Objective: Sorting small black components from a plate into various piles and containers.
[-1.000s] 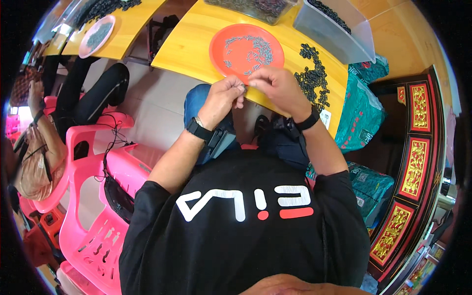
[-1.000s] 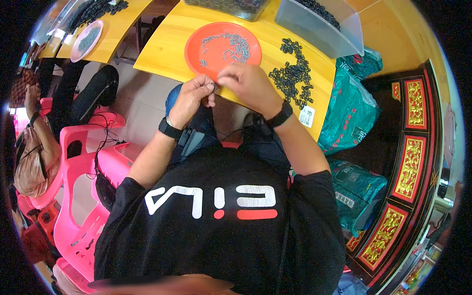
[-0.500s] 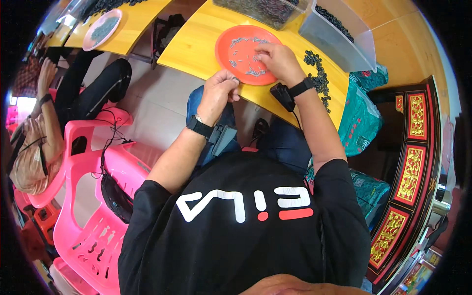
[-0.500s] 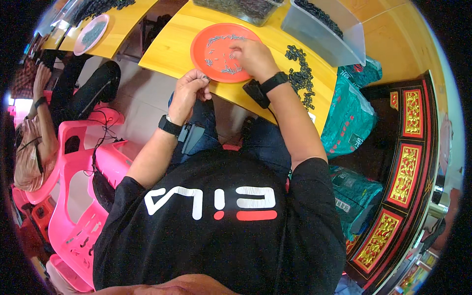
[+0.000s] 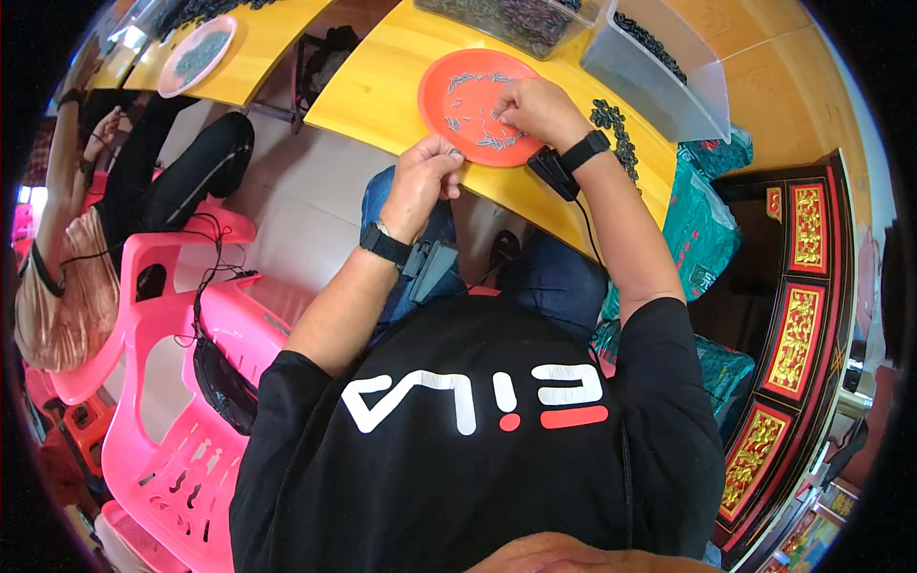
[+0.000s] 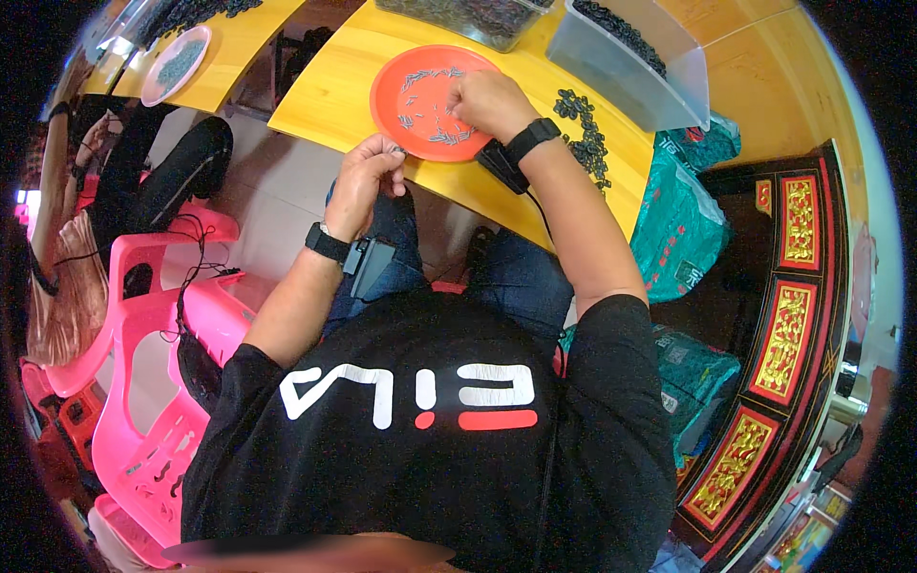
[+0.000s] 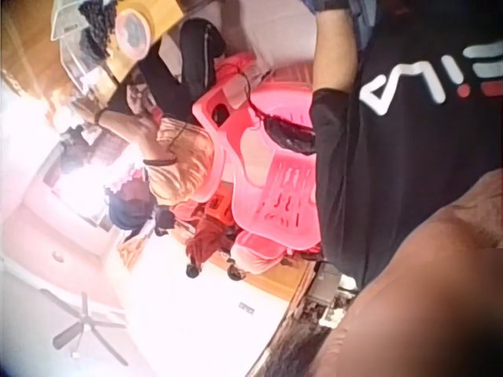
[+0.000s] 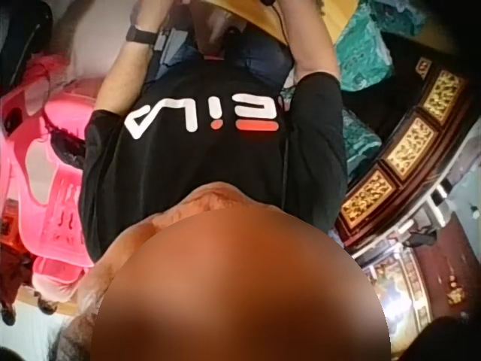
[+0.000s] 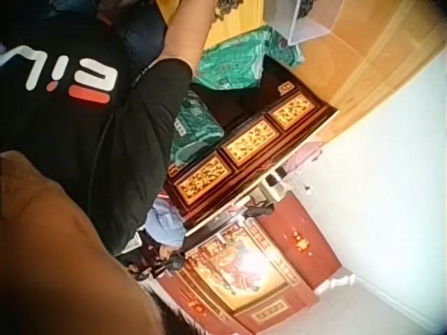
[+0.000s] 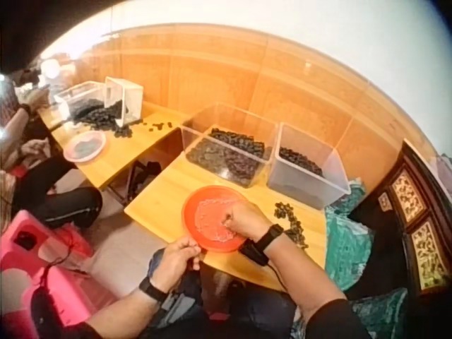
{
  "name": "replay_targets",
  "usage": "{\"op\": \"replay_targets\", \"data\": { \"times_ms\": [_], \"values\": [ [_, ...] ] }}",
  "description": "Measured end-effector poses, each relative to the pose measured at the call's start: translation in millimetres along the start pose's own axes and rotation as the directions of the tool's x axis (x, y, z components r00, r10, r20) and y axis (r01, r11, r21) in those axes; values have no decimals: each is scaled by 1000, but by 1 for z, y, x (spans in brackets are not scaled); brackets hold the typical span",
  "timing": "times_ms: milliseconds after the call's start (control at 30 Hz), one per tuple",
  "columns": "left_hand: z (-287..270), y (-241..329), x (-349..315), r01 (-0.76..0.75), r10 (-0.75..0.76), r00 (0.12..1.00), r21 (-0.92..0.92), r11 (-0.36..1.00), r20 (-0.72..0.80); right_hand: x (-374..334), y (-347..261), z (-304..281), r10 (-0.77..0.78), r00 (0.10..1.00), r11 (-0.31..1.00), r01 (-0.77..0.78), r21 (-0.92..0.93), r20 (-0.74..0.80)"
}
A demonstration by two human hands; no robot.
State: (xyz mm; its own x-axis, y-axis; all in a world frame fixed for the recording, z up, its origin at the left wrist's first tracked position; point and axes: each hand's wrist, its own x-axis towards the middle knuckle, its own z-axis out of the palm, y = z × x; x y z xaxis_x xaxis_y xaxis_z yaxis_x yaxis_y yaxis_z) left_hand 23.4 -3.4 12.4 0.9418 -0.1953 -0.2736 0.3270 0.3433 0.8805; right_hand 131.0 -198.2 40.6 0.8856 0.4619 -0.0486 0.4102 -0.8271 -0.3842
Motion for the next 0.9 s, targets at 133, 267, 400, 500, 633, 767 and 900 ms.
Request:
{"op": "replay_targets", "data": {
  "times_ms": [133, 267, 400, 500, 633, 767, 900],
  "values": [
    [-4, -1, 3, 19, -20, 999, 28, 999, 38, 1, 0, 8, -27, 999, 997, 26, -70, -24],
    [-4, -1, 2, 22, -23, 999, 32, 999, 34, 3, -12, 4, 1, 999, 994, 4, -105, 41],
    [-4, -2, 4, 20, -21, 999, 27, 999, 47, 3, -4, 11, -9, 1000, 978, 11, -207, 10],
    [-5, -1, 3, 28, -29, 999, 25, 999, 40, -2, -7, 6, 8, 1000, 984, -9, -179, -7],
    [-4, -1, 3, 28, -30, 999, 54, 998, 45, -5, -2, 4, 30, 1000, 976, -29, -215, 3],
    [-3, -3, 4, 27, -29, 998, 35, 999, 51, -7, 6, 5, 35, 999, 991, -37, -127, -17],
    [-3, -3, 3, 23, -24, 999, 30, 999, 28, -5, -2, -2, 86, 996, 989, -85, -118, 8]
  ]
}}
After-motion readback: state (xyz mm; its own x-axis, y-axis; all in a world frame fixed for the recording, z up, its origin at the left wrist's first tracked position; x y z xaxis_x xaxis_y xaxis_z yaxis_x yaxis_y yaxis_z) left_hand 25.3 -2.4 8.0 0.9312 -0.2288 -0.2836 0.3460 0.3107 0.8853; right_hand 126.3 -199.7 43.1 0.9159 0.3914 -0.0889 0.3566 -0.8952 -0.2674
